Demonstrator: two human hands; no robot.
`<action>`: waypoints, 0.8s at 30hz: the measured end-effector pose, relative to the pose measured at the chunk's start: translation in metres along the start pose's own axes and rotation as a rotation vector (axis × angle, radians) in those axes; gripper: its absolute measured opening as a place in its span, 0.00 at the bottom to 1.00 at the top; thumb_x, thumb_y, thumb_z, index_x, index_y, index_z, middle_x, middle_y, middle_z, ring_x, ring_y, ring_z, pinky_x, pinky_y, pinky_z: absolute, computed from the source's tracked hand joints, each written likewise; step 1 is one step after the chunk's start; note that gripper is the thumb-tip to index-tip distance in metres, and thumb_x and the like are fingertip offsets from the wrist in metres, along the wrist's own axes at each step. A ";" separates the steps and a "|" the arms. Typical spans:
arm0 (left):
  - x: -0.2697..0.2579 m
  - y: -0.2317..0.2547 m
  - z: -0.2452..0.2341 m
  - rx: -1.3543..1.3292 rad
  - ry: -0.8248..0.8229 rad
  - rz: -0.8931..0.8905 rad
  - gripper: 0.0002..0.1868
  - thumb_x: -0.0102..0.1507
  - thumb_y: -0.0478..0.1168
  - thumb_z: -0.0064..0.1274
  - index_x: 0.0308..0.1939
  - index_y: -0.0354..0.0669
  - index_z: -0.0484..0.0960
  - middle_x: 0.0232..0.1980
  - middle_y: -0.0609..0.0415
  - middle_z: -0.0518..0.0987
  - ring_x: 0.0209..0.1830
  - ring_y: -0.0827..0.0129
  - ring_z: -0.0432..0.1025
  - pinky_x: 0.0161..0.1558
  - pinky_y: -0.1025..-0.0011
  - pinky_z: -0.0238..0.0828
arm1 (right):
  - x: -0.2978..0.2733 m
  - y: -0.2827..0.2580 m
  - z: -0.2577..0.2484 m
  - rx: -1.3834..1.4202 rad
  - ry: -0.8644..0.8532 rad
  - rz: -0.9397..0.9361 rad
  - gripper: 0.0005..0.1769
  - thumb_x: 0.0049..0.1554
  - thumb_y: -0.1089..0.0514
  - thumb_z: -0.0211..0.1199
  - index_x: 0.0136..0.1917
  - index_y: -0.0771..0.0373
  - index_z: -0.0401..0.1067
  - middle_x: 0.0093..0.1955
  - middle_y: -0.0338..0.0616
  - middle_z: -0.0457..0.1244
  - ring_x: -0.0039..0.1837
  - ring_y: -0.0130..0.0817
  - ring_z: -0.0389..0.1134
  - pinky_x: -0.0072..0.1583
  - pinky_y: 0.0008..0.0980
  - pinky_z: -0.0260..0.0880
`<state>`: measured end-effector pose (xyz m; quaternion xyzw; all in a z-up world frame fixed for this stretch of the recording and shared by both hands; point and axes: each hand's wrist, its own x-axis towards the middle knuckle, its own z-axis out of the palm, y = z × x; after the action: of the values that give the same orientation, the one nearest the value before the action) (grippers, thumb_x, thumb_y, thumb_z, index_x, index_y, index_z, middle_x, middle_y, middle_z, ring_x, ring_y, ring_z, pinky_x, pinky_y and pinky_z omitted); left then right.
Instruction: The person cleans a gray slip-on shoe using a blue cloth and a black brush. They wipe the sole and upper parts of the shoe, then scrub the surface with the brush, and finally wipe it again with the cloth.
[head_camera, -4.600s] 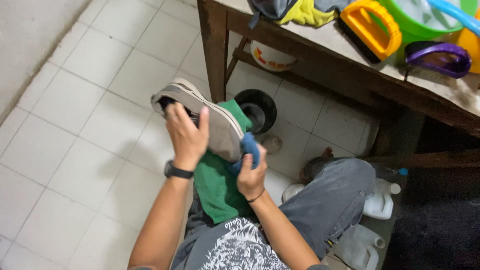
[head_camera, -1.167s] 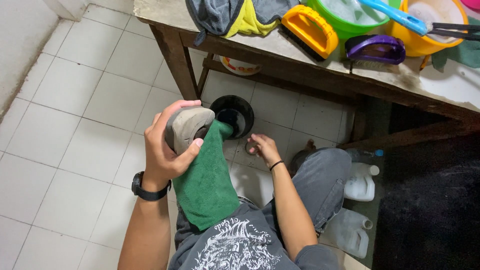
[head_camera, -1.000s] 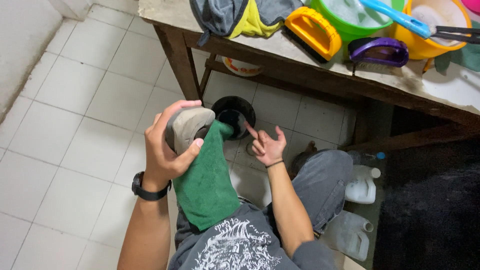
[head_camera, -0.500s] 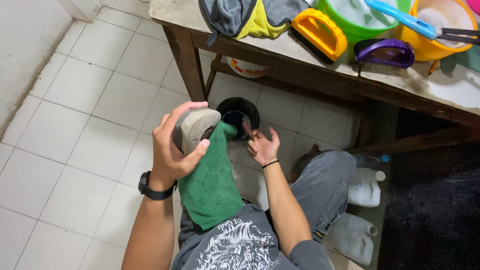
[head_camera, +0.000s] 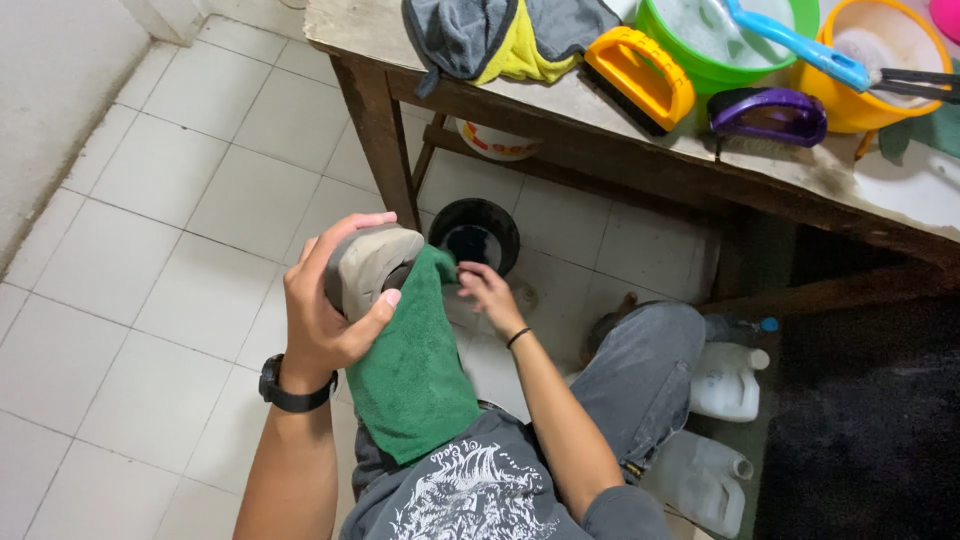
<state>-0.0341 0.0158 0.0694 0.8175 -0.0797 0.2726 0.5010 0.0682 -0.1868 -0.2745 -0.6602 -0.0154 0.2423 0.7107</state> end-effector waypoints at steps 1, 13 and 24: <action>0.000 0.000 -0.003 0.005 0.001 0.001 0.32 0.53 0.47 0.60 0.60 0.40 0.78 0.56 0.52 0.83 0.52 0.58 0.76 0.59 0.61 0.69 | -0.003 -0.009 0.012 0.003 -0.004 -0.001 0.30 0.59 0.38 0.67 0.69 0.52 0.71 0.65 0.50 0.68 0.52 0.40 0.76 0.38 0.27 0.73; -0.012 0.000 -0.032 0.000 0.116 0.094 0.31 0.57 0.50 0.59 0.59 0.33 0.77 0.56 0.44 0.83 0.52 0.59 0.80 0.57 0.64 0.73 | 0.009 -0.087 0.083 -0.479 0.240 -0.607 0.09 0.55 0.50 0.75 0.49 0.48 0.81 0.49 0.32 0.66 0.50 0.34 0.65 0.55 0.34 0.72; -0.008 0.016 -0.041 0.061 0.125 0.204 0.31 0.57 0.51 0.59 0.56 0.31 0.79 0.55 0.45 0.83 0.54 0.57 0.76 0.60 0.62 0.71 | -0.151 -0.096 0.108 -1.040 0.032 -0.846 0.27 0.53 0.32 0.65 0.38 0.57 0.64 0.39 0.42 0.54 0.44 0.45 0.60 0.46 0.45 0.61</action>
<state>-0.0620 0.0422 0.0922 0.8016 -0.1230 0.3748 0.4493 -0.0711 -0.1421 -0.1250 -0.8573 -0.3772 -0.1058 0.3341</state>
